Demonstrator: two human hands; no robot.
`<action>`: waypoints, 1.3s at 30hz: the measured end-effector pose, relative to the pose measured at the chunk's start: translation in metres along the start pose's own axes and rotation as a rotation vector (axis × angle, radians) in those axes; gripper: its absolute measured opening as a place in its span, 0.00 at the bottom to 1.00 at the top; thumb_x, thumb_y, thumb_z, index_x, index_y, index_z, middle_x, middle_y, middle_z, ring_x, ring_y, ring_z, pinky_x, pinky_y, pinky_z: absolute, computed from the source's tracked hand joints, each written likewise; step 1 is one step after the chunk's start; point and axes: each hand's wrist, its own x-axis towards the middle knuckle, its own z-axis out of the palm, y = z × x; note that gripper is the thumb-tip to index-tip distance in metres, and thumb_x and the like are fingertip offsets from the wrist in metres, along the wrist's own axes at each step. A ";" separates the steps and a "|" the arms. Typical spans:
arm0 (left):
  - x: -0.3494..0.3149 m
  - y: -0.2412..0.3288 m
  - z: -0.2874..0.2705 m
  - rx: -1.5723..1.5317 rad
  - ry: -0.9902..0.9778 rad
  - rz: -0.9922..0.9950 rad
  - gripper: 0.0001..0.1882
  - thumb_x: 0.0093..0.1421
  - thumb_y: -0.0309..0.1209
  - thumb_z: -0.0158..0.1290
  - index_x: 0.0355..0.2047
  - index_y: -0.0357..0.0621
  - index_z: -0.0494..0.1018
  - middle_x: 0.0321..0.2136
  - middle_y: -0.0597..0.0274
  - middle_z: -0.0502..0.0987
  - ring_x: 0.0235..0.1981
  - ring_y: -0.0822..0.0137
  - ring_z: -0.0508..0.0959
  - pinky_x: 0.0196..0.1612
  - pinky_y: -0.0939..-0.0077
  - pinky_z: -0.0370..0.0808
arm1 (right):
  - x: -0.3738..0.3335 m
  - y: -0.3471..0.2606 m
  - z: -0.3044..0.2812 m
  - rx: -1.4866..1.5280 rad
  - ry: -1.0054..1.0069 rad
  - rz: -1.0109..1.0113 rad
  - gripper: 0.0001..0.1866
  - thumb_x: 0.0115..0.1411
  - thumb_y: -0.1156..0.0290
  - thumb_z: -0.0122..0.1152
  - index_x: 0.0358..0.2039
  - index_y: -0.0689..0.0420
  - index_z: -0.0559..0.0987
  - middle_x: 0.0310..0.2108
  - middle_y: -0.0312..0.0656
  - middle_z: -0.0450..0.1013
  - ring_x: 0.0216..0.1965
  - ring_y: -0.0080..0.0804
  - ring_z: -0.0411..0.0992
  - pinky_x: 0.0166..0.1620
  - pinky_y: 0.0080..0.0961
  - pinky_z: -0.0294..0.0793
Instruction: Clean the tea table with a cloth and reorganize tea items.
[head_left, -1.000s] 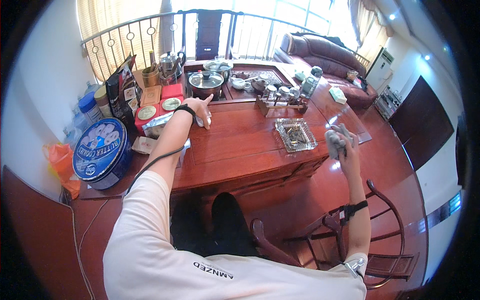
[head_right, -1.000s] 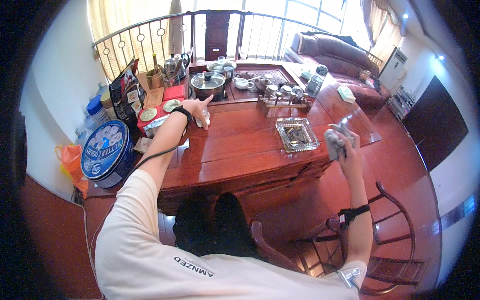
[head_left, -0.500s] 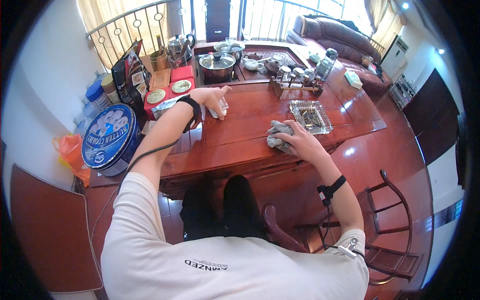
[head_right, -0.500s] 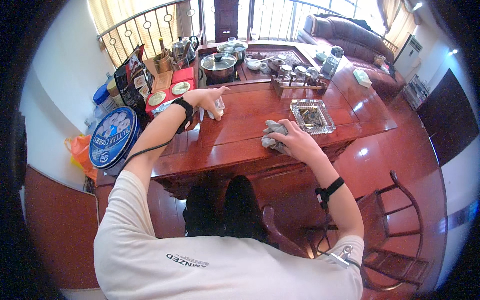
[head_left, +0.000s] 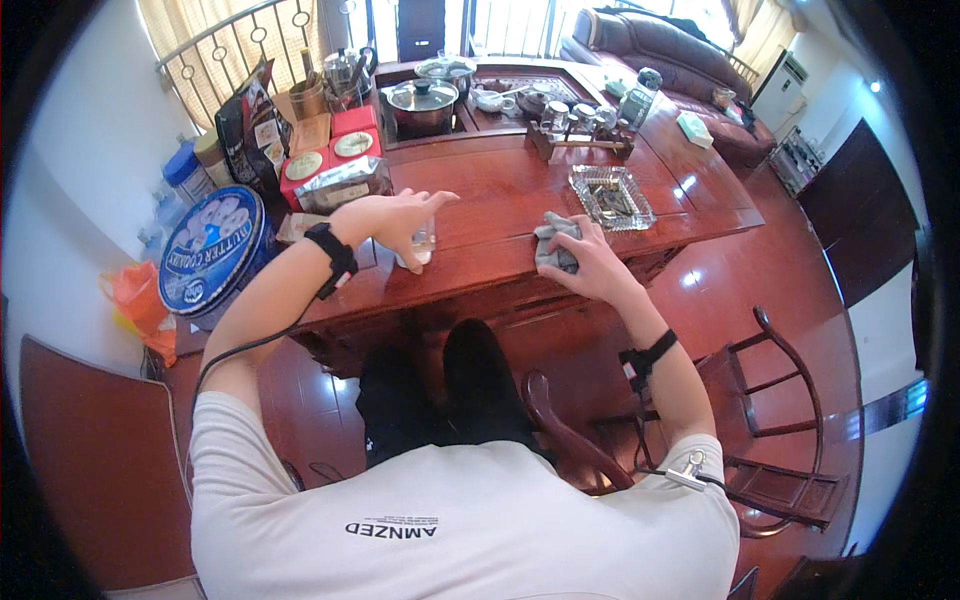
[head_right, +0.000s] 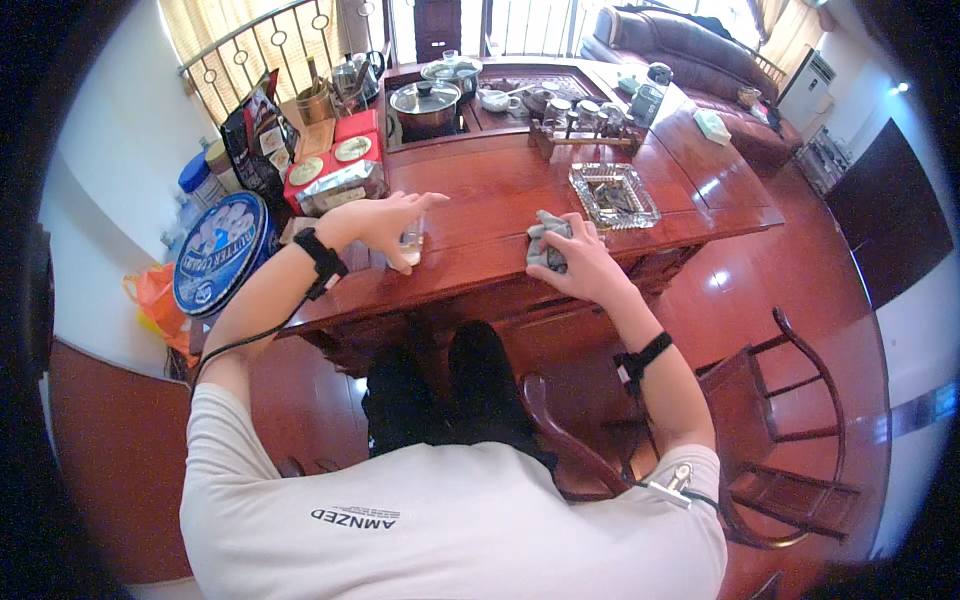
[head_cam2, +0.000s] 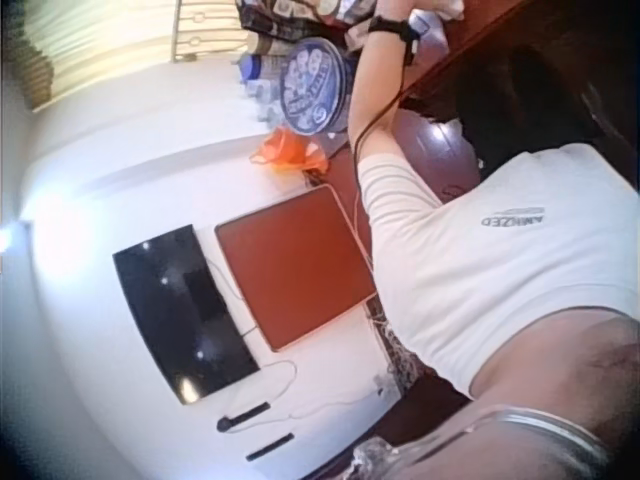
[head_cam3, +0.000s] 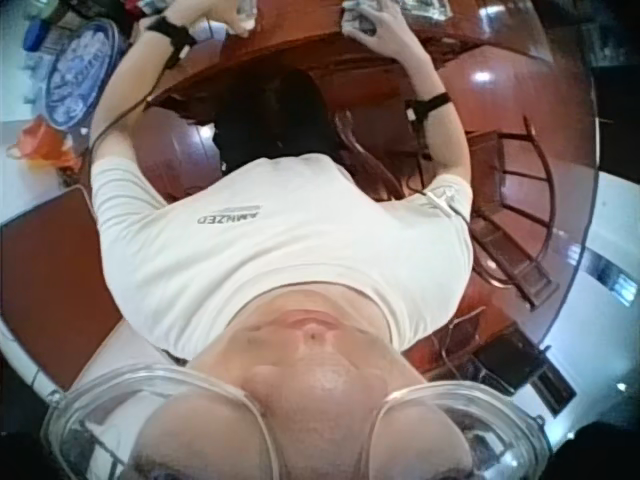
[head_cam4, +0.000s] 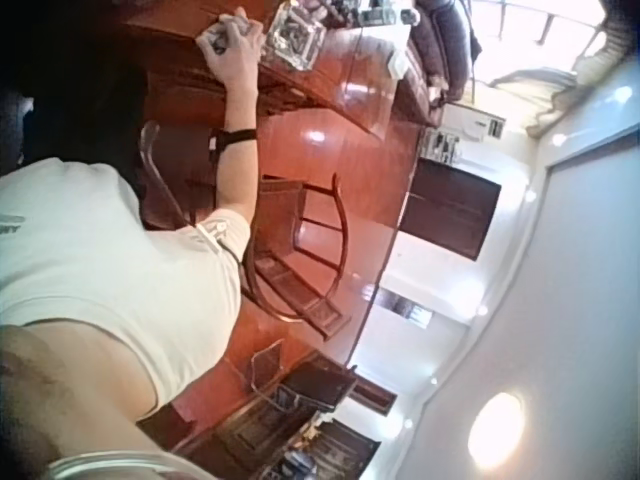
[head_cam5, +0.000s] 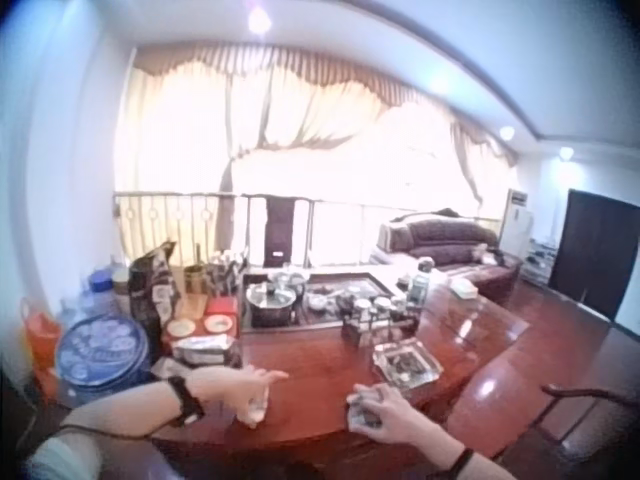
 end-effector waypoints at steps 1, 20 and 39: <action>-0.007 -0.001 0.003 0.020 0.015 -0.024 0.64 0.33 0.41 0.72 0.67 0.48 0.43 0.52 0.38 0.68 0.55 0.40 0.66 0.57 0.53 0.66 | 0.002 0.000 0.006 -0.022 0.034 0.021 0.21 0.52 0.52 0.68 0.40 0.52 0.77 0.50 0.52 0.62 0.52 0.60 0.63 0.54 0.51 0.66; -0.094 -0.030 0.016 -0.042 -0.001 -0.316 0.65 0.31 0.41 0.74 0.66 0.53 0.45 0.54 0.39 0.67 0.58 0.39 0.64 0.60 0.52 0.63 | 0.070 0.044 0.047 -0.188 -0.030 0.056 0.20 0.63 0.54 0.56 0.51 0.49 0.70 0.50 0.61 0.59 0.45 0.68 0.64 0.48 0.57 0.69; -0.106 -0.036 0.039 -0.085 0.058 -0.458 0.73 0.37 0.43 0.73 0.70 0.54 0.28 0.59 0.31 0.57 0.63 0.32 0.56 0.67 0.47 0.49 | 0.247 0.105 0.073 -0.292 -0.246 0.321 0.26 0.67 0.50 0.46 0.61 0.48 0.63 0.57 0.69 0.55 0.52 0.75 0.62 0.53 0.55 0.68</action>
